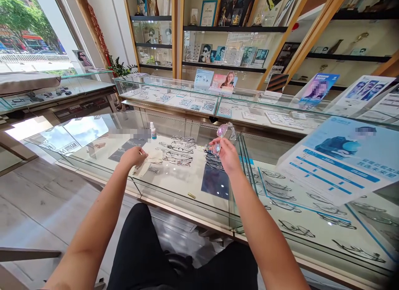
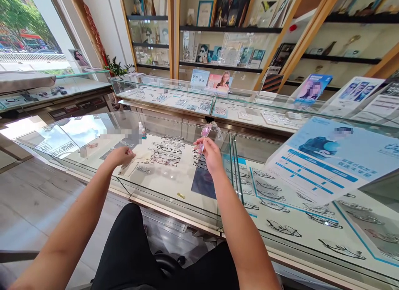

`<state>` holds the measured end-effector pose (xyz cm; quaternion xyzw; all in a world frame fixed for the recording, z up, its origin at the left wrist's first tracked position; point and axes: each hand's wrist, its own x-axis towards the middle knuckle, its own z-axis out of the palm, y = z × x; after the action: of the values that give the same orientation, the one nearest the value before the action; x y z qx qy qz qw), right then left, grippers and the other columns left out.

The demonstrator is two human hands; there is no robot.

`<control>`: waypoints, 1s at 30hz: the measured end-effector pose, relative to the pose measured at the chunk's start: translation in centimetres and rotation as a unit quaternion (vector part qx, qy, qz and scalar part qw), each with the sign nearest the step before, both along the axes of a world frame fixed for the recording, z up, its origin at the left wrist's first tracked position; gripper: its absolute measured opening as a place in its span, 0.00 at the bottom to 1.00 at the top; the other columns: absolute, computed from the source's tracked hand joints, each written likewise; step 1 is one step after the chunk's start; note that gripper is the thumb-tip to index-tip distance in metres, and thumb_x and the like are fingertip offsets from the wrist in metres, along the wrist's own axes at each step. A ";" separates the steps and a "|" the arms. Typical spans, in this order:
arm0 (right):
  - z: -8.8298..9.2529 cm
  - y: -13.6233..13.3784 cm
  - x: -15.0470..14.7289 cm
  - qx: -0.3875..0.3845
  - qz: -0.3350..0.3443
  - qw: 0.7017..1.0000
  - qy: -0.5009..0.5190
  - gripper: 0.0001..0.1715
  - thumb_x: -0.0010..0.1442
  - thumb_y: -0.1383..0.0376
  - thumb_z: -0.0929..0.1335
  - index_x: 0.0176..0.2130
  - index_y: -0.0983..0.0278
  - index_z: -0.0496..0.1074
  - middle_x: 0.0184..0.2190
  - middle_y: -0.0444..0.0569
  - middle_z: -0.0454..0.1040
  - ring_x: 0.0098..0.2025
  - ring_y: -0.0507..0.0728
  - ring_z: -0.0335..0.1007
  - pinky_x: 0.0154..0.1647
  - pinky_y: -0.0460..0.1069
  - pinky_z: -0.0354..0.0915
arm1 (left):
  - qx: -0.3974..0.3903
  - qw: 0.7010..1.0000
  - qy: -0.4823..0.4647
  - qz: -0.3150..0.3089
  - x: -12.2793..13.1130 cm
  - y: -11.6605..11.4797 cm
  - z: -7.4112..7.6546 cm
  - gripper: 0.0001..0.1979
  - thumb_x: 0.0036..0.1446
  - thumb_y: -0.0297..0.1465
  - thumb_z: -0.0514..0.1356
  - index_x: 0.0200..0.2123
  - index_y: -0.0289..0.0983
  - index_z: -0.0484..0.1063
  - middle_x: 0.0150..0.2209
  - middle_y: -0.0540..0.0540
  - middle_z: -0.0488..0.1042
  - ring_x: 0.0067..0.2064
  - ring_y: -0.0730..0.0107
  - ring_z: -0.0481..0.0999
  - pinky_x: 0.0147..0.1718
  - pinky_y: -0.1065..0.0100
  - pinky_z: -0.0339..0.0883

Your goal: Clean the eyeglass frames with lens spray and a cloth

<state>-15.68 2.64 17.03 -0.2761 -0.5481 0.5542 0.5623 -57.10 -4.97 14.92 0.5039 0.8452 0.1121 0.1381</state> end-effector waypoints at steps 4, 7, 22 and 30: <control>-0.1 0.1 0.0 -0.006 0.000 1.000 0.011 0.22 0.63 0.44 0.77 0.41 0.58 0.80 0.40 0.49 0.82 0.37 0.56 0.78 0.35 0.51 0.66 | 0.041 0.999 0.000 -0.030 -0.2 -0.6 0.0 0.21 0.57 0.32 0.62 0.54 0.39 0.76 0.56 0.36 0.82 0.54 0.47 0.81 0.49 0.57 0.72; -0.2 0.1 0.0 -0.003 0.002 1.000 0.006 0.22 0.64 0.44 0.76 0.41 0.58 0.80 0.40 0.49 0.83 0.38 0.56 0.78 0.36 0.51 0.67 | 0.073 0.991 -0.004 -0.113 -0.1 -1.1 0.3 0.35 0.52 0.30 0.64 0.65 0.44 0.74 0.70 0.40 0.73 0.69 0.44 0.71 0.65 0.53 0.66; -0.4 0.5 0.2 -0.011 0.008 1.000 0.025 0.23 0.61 0.43 0.79 0.40 0.58 0.82 0.39 0.49 0.84 0.37 0.54 0.77 0.34 0.49 0.65 | 0.088 0.953 0.064 -0.284 2.5 0.2 0.3 0.15 0.66 0.43 0.60 0.44 0.43 0.83 0.56 0.40 0.84 0.59 0.44 0.79 0.57 0.54 0.67; -0.4 0.5 0.1 -0.011 0.003 1.000 0.012 0.23 0.62 0.43 0.78 0.41 0.58 0.81 0.39 0.49 0.84 0.37 0.55 0.77 0.35 0.49 0.66 | 0.211 0.973 -0.017 -0.090 2.5 -1.4 2.8 0.15 0.73 0.44 0.48 0.43 0.43 0.68 0.34 0.44 0.78 0.37 0.52 0.75 0.36 0.60 0.59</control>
<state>-15.56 3.10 16.60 -0.2737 -0.5365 0.5651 0.5638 -54.59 -6.32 17.77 0.5939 0.7511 0.2835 0.0524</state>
